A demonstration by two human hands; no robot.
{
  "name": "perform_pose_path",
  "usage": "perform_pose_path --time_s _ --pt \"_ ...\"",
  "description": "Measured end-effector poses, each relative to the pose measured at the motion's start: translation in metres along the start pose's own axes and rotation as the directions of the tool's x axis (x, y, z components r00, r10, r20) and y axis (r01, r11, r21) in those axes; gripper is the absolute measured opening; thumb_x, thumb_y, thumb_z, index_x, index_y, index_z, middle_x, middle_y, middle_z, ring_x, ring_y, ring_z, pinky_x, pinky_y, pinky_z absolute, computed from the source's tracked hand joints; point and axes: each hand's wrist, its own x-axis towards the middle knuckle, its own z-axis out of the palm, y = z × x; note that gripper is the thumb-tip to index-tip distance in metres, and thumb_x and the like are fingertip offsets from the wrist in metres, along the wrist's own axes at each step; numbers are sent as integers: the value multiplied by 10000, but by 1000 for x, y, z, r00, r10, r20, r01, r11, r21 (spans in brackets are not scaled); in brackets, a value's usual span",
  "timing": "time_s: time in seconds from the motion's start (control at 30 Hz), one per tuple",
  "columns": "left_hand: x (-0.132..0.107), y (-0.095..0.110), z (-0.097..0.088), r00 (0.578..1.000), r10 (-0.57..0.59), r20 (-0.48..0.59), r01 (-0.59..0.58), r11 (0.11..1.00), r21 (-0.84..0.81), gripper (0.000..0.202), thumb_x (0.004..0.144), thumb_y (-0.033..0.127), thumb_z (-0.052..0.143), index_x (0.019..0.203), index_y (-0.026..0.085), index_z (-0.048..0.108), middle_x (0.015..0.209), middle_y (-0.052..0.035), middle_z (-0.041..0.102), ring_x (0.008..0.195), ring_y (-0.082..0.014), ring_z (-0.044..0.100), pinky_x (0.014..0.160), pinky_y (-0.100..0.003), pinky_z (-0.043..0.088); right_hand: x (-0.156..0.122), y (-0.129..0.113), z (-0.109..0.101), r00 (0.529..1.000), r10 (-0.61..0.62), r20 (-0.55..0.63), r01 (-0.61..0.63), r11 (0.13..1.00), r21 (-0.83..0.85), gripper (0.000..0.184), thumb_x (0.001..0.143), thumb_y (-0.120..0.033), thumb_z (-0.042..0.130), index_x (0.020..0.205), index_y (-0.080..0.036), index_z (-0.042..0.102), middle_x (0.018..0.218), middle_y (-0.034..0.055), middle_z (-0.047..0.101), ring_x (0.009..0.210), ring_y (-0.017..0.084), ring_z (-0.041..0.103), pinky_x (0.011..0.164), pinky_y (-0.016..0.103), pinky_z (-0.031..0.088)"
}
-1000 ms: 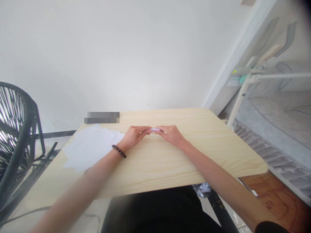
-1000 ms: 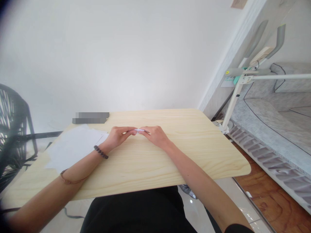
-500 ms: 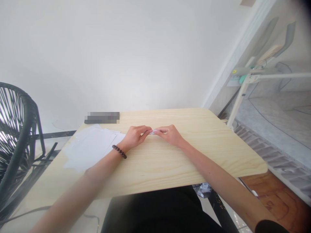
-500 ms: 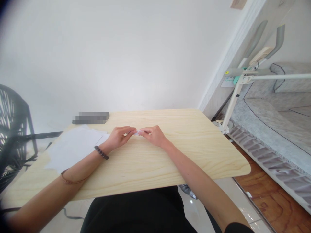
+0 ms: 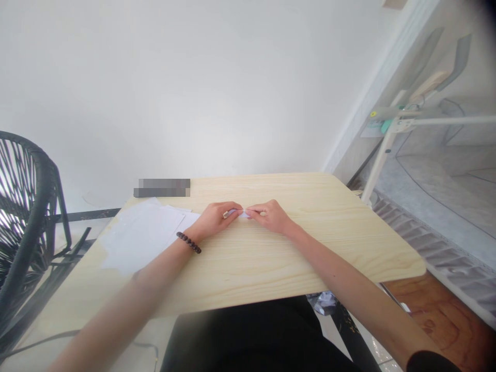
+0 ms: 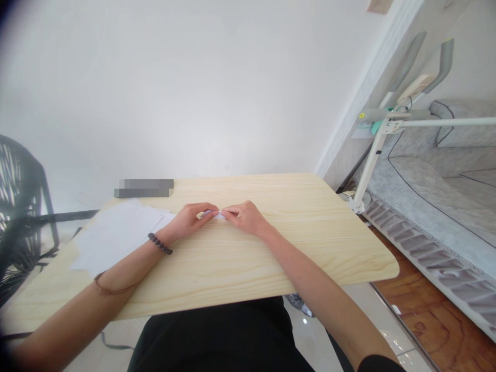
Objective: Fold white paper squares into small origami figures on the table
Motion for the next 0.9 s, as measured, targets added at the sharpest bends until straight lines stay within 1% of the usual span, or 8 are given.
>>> perform_pose_path --time_s 0.13,0.27,0.4,0.5,0.6,0.7,0.8,0.9 --pt "-1 2 -1 1000 -15 17 14 1000 7 248 817 339 408 909 190 584 866 -1 623 753 -114 555 592 -178 430 -1 2 3 999 -47 -6 47 996 -76 257 805 -296 437 838 -187 667 686 3 657 566 84 531 535 180 337" --pt "-2 2 1 1000 -6 -5 6 1000 22 225 801 322 435 888 182 588 852 -4 627 750 -113 559 582 -172 426 -1 3 5 995 -95 -35 89 985 -150 236 800 -283 437 830 -193 653 687 -1 643 550 76 502 557 186 325" --pt "-2 2 2 998 34 -46 -31 998 61 215 795 294 436 866 168 595 845 -19 632 721 -112 559 575 -175 423 0 1 5 990 -140 -25 131 968 -215 262 813 -261 401 735 -174 636 607 -7 600 528 69 459 554 185 307" --pt "-1 4 2 995 69 -68 -62 993 101 215 791 278 430 857 161 599 833 -29 634 678 -108 554 569 -182 421 0 -1 5 990 -137 -18 128 959 -254 288 813 -252 388 658 -170 615 552 -15 565 505 66 429 550 186 301" --pt "-1 5 2 995 70 -71 -63 993 105 221 789 281 425 862 169 602 832 -25 636 682 -110 556 572 -184 423 0 -1 5 993 -112 -22 104 964 -246 259 810 -255 395 719 -186 627 596 -12 592 529 74 462 565 186 313" --pt "-1 2 4 997 30 -74 -24 996 86 227 791 294 422 875 182 600 826 -13 634 697 -113 557 582 -185 430 0 -1 4 996 -89 -31 80 974 -210 231 805 -262 411 812 -201 633 694 -2 634 588 87 513 593 189 336" --pt "-1 -2 5 996 -11 -87 17 997 74 225 783 308 434 874 181 597 794 -9 631 677 -113 553 605 -195 440 0 1 3 996 -75 -47 65 981 -185 228 802 -262 417 820 -199 636 746 5 648 622 94 535 614 192 351" --pt "-1 -3 4 996 -25 -91 30 998 50 221 782 313 440 853 176 598 784 -6 630 676 -109 554 637 -198 446 -1 2 1 996 -65 -61 53 982 -179 227 803 -267 420 830 -195 634 768 8 652 627 94 543 623 194 359"
